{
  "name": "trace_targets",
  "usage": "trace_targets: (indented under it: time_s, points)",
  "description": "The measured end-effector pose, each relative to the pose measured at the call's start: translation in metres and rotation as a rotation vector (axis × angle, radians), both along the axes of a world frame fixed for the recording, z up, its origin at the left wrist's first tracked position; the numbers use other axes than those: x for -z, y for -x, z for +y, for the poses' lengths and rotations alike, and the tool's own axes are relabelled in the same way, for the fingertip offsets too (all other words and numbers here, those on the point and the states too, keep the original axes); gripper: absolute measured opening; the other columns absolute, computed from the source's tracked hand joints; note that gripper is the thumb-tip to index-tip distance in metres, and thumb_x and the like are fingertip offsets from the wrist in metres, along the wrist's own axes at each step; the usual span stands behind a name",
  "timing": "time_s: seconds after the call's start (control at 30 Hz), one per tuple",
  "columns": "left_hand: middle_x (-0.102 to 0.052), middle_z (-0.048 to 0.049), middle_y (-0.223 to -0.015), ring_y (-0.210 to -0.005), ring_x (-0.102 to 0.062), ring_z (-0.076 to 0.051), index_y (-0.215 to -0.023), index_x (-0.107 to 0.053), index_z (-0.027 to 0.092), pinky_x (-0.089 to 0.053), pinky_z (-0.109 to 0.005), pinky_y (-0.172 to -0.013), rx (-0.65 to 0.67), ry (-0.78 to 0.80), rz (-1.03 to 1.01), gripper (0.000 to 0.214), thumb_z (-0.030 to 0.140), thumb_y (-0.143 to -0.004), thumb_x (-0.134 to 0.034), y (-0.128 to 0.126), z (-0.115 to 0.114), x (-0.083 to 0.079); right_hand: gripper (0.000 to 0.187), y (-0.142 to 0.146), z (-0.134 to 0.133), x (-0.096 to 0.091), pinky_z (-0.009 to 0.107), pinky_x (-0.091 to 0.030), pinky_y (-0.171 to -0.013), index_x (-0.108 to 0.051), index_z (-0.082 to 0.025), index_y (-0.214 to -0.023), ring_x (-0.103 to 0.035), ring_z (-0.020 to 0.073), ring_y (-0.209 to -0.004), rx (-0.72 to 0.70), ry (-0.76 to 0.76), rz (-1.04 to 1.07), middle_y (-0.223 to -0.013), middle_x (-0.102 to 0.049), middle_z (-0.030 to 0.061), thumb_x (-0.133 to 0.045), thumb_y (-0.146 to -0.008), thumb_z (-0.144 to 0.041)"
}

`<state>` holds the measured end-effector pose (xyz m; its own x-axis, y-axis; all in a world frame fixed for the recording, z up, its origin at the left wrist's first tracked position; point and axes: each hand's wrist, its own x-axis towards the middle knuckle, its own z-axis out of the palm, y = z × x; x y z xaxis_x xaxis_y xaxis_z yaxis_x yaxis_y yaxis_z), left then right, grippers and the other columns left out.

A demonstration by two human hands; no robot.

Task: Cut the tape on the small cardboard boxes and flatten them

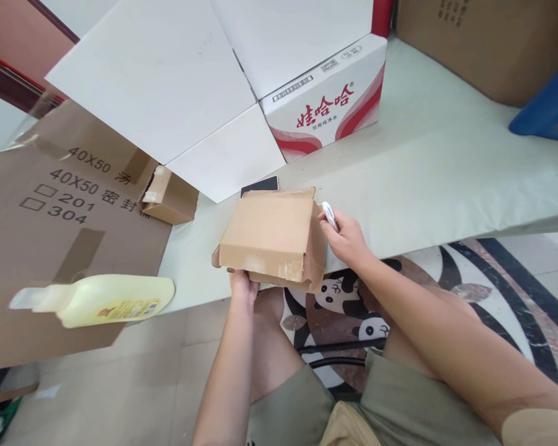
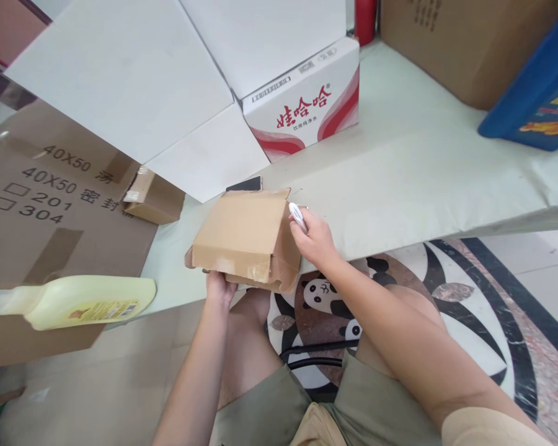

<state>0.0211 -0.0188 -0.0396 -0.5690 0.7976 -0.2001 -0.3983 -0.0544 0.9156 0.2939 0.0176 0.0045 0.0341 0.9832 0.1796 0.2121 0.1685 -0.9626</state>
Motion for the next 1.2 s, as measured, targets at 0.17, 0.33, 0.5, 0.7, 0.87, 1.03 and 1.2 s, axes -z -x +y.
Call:
trace_targets:
  time_s: [0.17,0.33,0.5,0.7,0.87,1.03,1.2]
  points:
    - [-0.076,-0.0054,-0.100,-0.095,-0.070,-0.020,-0.100,-0.071,0.019,-0.055,-0.032,-0.088,0.062,0.029,-0.026,0.032,0.029,-0.071,-0.077,0.004,-0.002,-0.002,0.017,0.001,0.003,0.003,0.041,-0.047,-0.078,-0.061,-0.023,-0.087,-0.059,0.0239,-0.082,0.029,-0.033,-0.078,-0.087,-0.062,0.0062,-0.047,-0.082,-0.031]
    - [-0.076,-0.0062,-0.100,-0.094,-0.070,-0.021,-0.101,-0.071,0.018,-0.055,-0.033,-0.087,0.087,0.041,-0.037,0.030,0.031,-0.074,-0.073,0.005,-0.003,-0.003,0.014,0.001,0.004,0.002,0.043,-0.047,-0.078,-0.058,-0.023,-0.083,-0.059,0.0256,-0.084,0.023,-0.006,-0.105,-0.085,-0.060,0.0072,-0.047,-0.080,-0.032]
    - [-0.076,-0.0059,-0.097,-0.093,-0.070,-0.022,-0.101,-0.071,0.019,-0.055,-0.033,-0.086,0.071,0.048,-0.015,0.030,0.033,-0.074,-0.073,0.002,-0.004,-0.005,0.014,-0.001,0.005,0.000,0.041,-0.046,-0.073,-0.056,-0.024,-0.083,-0.057,0.0250,-0.082,0.053,-0.001,-0.106,-0.085,-0.059,0.0075,-0.047,-0.082,-0.035]
    - [-0.076,-0.0045,-0.090,-0.084,-0.071,-0.020,-0.097,-0.070,0.018,-0.056,-0.032,-0.079,0.056,0.104,-0.037,0.027,0.034,-0.074,-0.072,0.000,-0.006,-0.010,0.017,-0.002,0.005,0.000,0.040,-0.044,-0.072,-0.056,-0.024,-0.086,-0.057,0.0254,-0.083,0.070,0.016,-0.072,-0.089,-0.062,0.0089,-0.047,-0.082,-0.037]
    - [-0.076,-0.0060,-0.093,-0.087,-0.071,-0.021,-0.100,-0.070,0.018,-0.056,-0.032,-0.080,0.070,0.079,-0.003,0.032,0.035,-0.073,-0.073,-0.001,-0.007,-0.010,0.020,-0.003,0.004,-0.001,0.039,-0.043,-0.068,-0.055,-0.024,-0.090,-0.057,0.0244,-0.076,0.049,0.077,-0.020,-0.084,-0.064,0.0070,-0.049,-0.082,-0.041]
    - [-0.075,-0.0049,-0.090,-0.086,-0.071,-0.022,-0.091,-0.069,0.018,-0.056,-0.033,-0.079,0.055,0.092,0.011,0.028,0.037,-0.071,-0.074,0.000,-0.007,-0.007,0.019,-0.002,0.003,-0.002,0.038,-0.043,-0.068,-0.053,-0.024,-0.089,-0.056,0.0230,-0.075,0.057,0.090,0.005,-0.083,-0.062,0.0053,-0.049,-0.081,-0.041]
    - [-0.074,-0.0035,-0.080,-0.073,-0.070,-0.020,-0.087,-0.069,0.018,-0.056,-0.032,-0.071,0.059,0.122,-0.038,0.026,0.040,-0.074,-0.071,0.004,-0.007,-0.005,0.021,-0.002,0.003,-0.002,0.037,-0.043,-0.069,-0.051,-0.024,-0.092,-0.056,0.0227,-0.074,0.060,0.119,0.003,-0.079,-0.061,0.0037,-0.050,-0.081,-0.041]
